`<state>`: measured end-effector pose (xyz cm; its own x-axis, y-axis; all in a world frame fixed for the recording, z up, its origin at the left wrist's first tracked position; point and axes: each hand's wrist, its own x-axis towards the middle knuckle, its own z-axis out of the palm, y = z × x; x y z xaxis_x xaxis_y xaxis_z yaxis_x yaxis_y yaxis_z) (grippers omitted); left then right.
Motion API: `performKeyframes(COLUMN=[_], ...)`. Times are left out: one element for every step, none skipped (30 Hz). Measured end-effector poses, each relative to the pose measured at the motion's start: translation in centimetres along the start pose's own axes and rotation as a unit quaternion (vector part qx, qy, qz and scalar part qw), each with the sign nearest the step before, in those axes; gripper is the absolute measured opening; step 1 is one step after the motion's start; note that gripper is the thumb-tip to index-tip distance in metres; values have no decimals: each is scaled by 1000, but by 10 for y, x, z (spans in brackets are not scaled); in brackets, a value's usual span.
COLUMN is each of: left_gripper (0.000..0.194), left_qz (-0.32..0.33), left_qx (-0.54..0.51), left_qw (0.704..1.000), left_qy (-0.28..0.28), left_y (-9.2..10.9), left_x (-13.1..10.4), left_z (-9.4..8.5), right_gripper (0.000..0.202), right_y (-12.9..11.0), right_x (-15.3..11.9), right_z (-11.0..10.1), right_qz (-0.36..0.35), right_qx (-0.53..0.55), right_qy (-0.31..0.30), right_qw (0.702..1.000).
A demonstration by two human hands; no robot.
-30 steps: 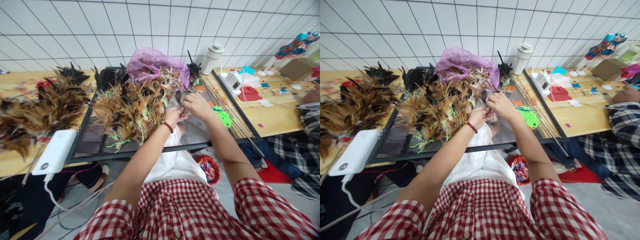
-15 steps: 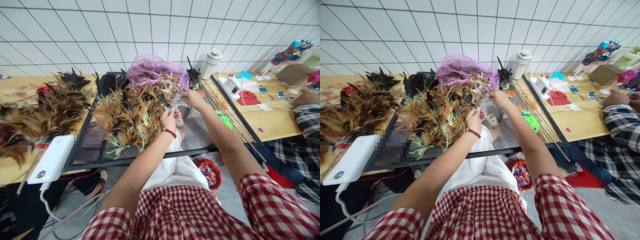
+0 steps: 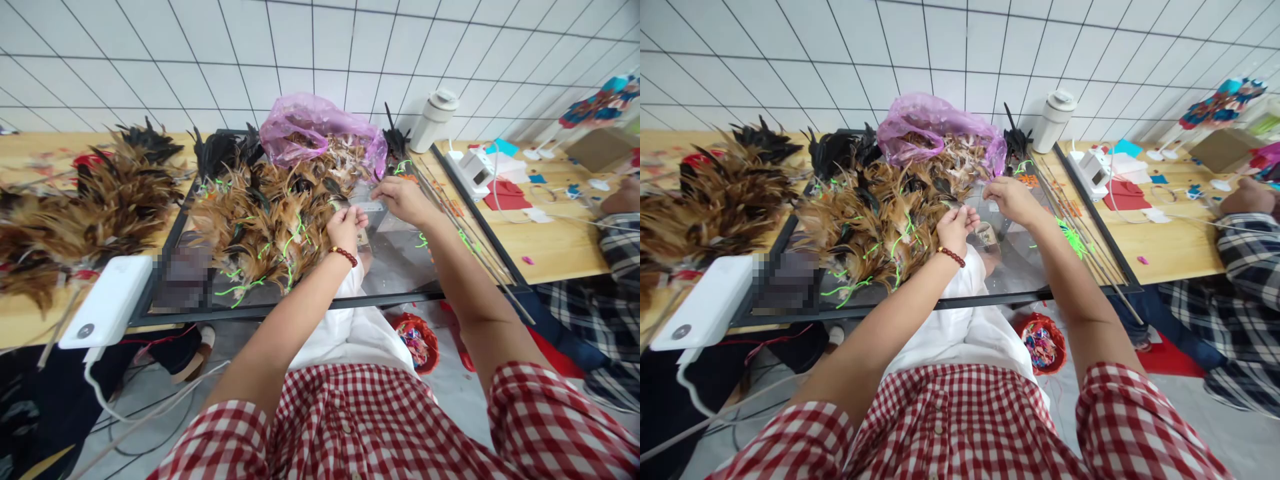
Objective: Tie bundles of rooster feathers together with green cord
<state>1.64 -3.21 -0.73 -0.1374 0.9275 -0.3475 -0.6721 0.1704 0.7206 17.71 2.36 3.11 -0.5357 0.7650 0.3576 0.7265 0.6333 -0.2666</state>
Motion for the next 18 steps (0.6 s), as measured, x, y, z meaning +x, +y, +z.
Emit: performKeyframes(left_gripper=[23,24,24,24,23,22,21,21,22,22,24,25,26,27,27,27,27,27], left_qz=[-1,-5,-10,-17,-23,-28,-30,-29,-27,-24,-21,-18,-15,-12,-8,-4,-1,0], left_qx=[9,20,32,45,58,71,83,94,105,115,123,131,138,145,152,159,169,180], left_qw=[1000,1000,999,999,998,996,994,993,991,990,988,987,986,985,984,982,981,978], left_qy=[-1,-5,-12,-21,-33,-47,-60,-69,-76,-82,-86,-90,-94,-96,-97,-98,-100,-102], left_y=[-1,-1,-2,-2,-2,-2,-2,-3,-3,-4,-5,-6,-7,-8,-9,-11,-12,-12], left_x=[0,1,1,0,-1,-2,-3,-4,-4,-5,-5,-5,-4,-4,-3,-2,-1,0], left_z=[1,1,1,1,1,0,-1,-1,-2,-3,-3,-3,-4,-4,-4,-4,-4,-4], right_gripper=[31,31,30,30,30,30,29,27,25,24,23,22,22,22,21,21,22,22], right_y=[-5,-10,-14,-18,-21,-24,-26,-27,-28,-28,-29,-30,-31,-33,-34,-35,-36,-35], right_x=[-4,-7,-9,-11,-11,-11,-11,-10,-9,-8,-7,-6,-6,-7,-7,-8,-9,-9], right_z=[-4,-7,-9,-11,-11,-12,-12,-12,-11,-11,-11,-10,-9,-9,-8,-8,-8,-8], right_qz=[-13,-16,-12,-6,0,3,2,-3,-8,-14,-19,-23,-26,-28,-31,-34,-38,-40], right_qx=[8,13,15,15,13,10,5,-3,-13,-25,-38,-50,-60,-68,-74,-76,-74,-68], right_qy=[-4,-7,-10,-13,-16,-20,-24,-29,-31,-32,-34,-36,-38,-41,-45,-49,-55,-59], right_qw=[1000,1000,1000,1000,1000,1000,1000,1000,999,999,999,998,997,996,996,995,995,995])
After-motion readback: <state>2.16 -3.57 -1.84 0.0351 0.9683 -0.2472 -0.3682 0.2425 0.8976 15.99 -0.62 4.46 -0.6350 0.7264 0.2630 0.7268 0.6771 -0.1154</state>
